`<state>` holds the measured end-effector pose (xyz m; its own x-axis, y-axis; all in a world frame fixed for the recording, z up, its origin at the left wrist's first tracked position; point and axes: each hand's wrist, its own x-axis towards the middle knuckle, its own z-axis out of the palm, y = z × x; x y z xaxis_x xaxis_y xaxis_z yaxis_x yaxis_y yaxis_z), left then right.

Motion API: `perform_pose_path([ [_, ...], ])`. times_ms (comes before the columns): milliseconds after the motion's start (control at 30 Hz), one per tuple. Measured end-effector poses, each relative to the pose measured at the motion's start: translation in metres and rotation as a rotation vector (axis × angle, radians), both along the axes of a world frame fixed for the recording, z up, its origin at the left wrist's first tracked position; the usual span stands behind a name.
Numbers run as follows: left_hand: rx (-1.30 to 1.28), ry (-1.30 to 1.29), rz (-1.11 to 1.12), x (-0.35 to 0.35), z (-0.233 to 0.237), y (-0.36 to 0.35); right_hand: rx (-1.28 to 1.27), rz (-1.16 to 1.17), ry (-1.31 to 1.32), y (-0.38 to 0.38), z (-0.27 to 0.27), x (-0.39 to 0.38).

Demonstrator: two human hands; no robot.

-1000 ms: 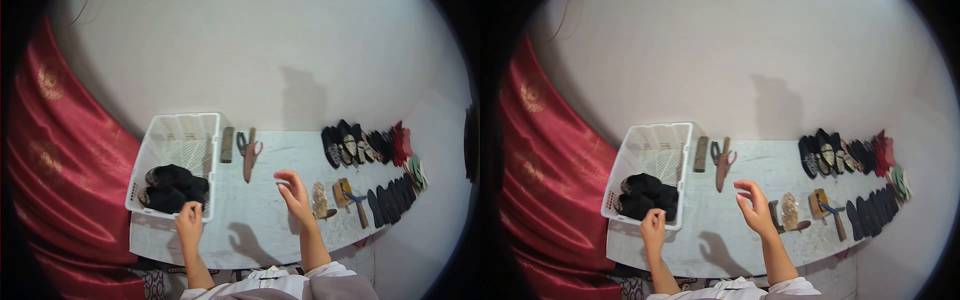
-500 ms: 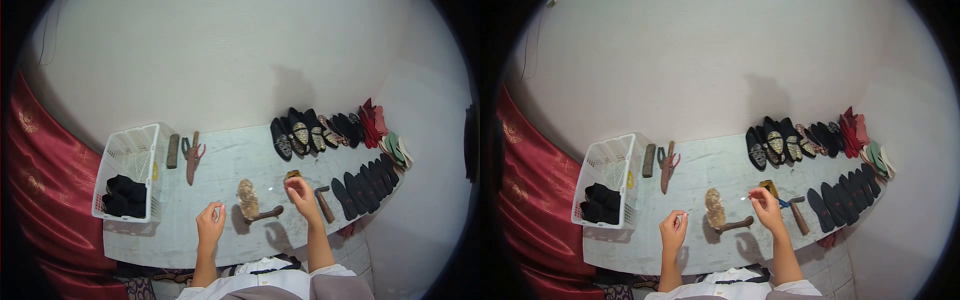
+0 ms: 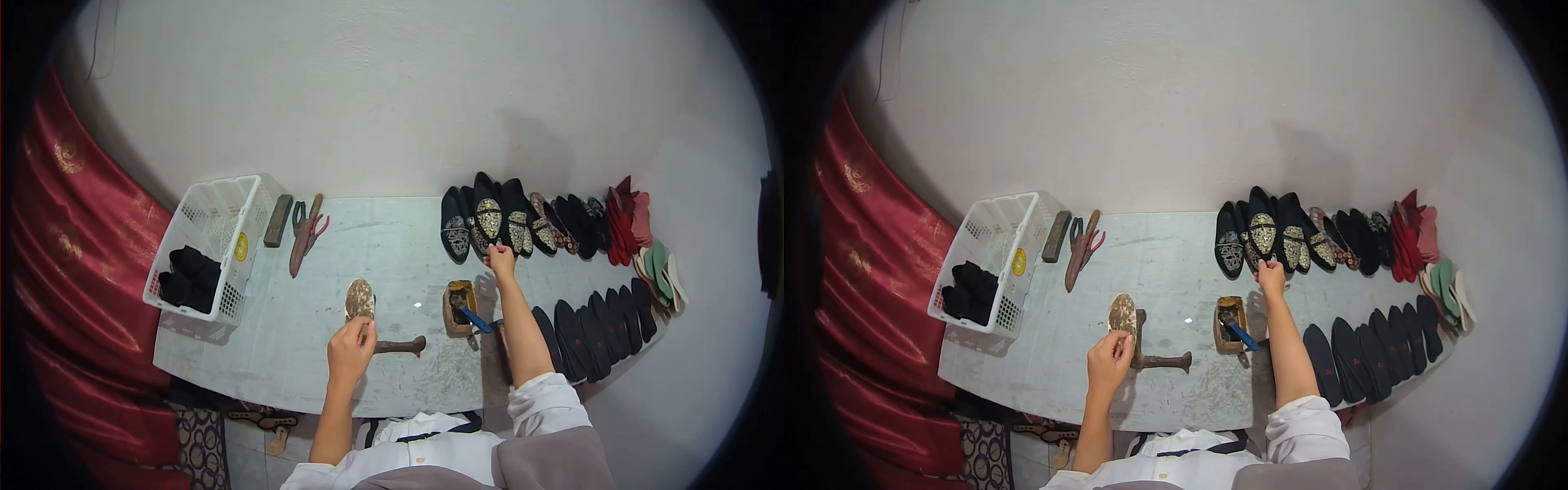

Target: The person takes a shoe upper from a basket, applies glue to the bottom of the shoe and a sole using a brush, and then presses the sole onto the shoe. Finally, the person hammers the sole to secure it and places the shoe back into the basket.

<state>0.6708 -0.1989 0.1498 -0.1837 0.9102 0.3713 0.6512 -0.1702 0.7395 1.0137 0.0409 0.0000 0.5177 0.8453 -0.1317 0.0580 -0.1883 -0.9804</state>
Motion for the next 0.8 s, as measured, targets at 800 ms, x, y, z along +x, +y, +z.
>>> perform_pose_path([
  [800, -0.090, -0.065, 0.148, -0.017, -0.013, -0.046, 0.027, 0.255, 0.562, 0.048, 0.069, 0.010],
])
